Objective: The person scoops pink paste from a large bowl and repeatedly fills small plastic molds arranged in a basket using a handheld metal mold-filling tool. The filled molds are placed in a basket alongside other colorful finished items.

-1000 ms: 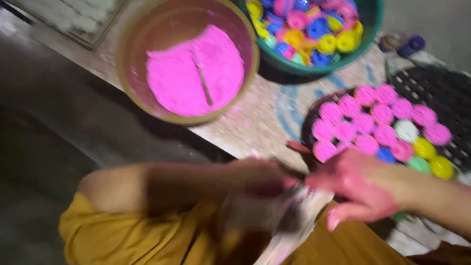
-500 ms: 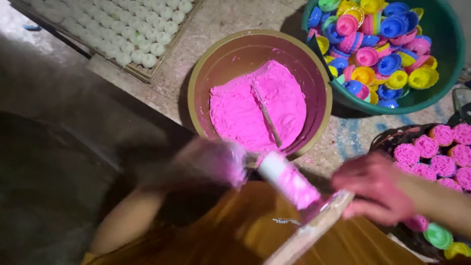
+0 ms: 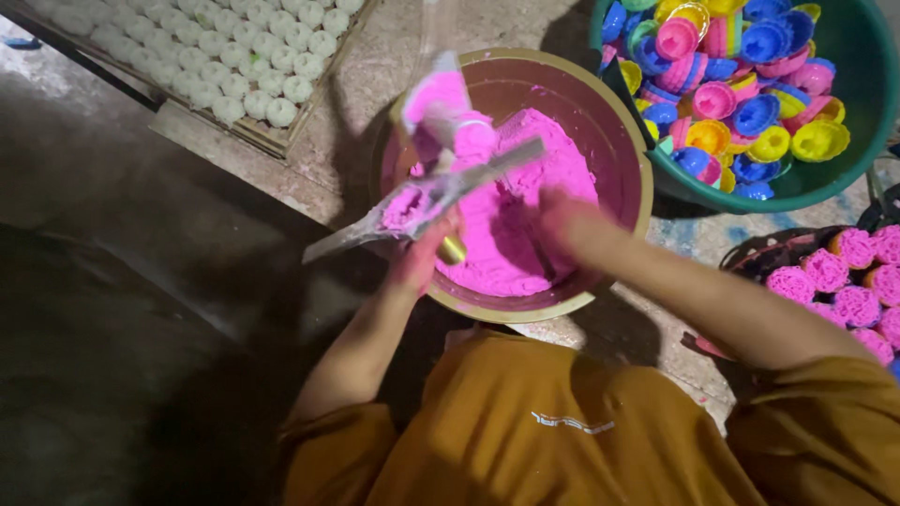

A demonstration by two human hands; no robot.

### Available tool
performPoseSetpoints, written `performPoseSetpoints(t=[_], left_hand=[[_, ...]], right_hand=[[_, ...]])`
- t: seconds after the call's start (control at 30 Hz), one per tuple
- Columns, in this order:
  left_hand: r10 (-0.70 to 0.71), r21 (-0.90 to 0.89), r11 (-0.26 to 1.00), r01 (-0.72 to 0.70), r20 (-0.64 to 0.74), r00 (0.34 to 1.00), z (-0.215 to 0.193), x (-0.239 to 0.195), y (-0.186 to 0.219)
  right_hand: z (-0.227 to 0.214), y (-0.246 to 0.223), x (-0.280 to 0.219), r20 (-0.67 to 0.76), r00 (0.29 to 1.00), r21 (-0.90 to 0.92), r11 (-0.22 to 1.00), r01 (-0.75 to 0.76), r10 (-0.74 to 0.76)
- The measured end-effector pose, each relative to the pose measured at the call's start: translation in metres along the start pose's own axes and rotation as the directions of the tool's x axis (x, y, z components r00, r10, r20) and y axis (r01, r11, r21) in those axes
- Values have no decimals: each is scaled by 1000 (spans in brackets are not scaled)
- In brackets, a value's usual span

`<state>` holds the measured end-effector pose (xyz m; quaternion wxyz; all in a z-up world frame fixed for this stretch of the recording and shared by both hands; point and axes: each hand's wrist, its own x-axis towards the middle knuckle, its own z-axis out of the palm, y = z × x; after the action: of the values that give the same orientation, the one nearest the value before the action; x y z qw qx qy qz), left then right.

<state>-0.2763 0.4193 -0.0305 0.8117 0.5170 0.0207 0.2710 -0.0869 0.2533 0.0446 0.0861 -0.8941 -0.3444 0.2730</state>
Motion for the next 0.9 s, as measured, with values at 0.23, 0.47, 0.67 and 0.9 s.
performPoseSetpoints(t=[0.23, 0.47, 0.67, 0.9], left_hand=[[139, 299, 954, -10, -412, 901, -68, 20, -31], [324, 533, 846, -17, -487, 811, -120, 34, -58], [277, 355, 931, -91, -522, 807, -127, 40, -81], [250, 341, 939, -49, -578, 777, -122, 43, -87]], right_hand=[[29, 34, 31, 80, 973, -655, 725, 213, -215], [-31, -6, 23, 115, 977, -112, 975, 193, -180], [53, -26, 81, 3, 919, -266, 886, 380, -393], [72, -23, 27, 175, 880, -304, 826, 475, -441]])
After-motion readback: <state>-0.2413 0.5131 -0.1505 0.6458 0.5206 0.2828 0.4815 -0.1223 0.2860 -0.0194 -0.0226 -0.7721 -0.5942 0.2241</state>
